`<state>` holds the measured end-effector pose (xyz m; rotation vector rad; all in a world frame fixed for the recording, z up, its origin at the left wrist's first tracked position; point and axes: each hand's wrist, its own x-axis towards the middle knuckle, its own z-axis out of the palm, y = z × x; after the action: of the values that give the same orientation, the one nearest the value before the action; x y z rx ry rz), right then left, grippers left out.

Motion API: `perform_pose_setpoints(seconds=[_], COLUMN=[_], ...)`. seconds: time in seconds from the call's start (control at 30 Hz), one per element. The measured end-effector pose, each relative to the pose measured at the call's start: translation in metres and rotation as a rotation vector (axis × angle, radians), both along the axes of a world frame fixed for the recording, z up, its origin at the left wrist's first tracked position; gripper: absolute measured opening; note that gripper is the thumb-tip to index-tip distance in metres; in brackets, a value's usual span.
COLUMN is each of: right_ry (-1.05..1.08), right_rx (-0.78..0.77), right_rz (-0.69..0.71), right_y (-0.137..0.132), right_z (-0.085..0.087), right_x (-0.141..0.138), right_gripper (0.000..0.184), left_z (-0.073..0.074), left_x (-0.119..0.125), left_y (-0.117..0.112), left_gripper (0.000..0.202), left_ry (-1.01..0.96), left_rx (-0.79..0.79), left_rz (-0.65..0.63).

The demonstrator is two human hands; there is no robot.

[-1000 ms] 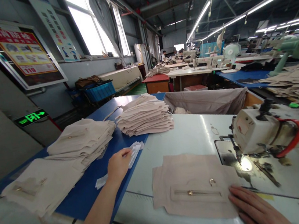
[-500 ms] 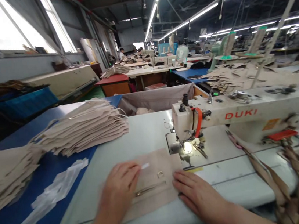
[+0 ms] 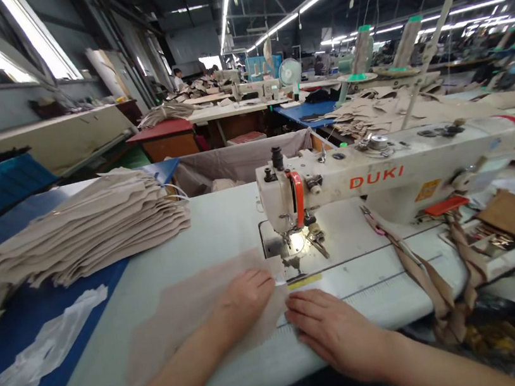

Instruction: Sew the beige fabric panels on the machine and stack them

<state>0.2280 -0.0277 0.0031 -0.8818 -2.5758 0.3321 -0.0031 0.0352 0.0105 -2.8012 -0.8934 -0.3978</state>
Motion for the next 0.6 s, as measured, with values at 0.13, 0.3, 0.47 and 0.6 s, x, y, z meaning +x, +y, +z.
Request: perform_pose_setpoints(seconds=[0.13, 0.3, 0.47, 0.6], right_ry=[0.022, 0.031, 0.009, 0.014], right_rx=[0.028, 0.05, 0.07, 0.058], right_rz=[0.019, 0.018, 0.014, 0.014], right_y=[0.003, 0.004, 0.007, 0.007], right_z=[0.005, 0.007, 0.0, -0.003], right_x=[-0.005, -0.007, -0.006, -0.006], right_gripper=[0.026, 0.032, 0.034, 0.035], left_z=[0.004, 0.0, -0.006, -0.008], left_x=[0.003, 0.007, 0.007, 0.008], left_y=[0.0, 0.0, 0.001, 0.003], left_gripper=[0.024, 0.016, 0.02, 0.024], left_ry=[0.055, -0.012, -0.089, -0.112], left_rx=[0.054, 0.053, 0.058, 0.066], left_rz=[-0.033, -0.035, -0.027, -0.034])
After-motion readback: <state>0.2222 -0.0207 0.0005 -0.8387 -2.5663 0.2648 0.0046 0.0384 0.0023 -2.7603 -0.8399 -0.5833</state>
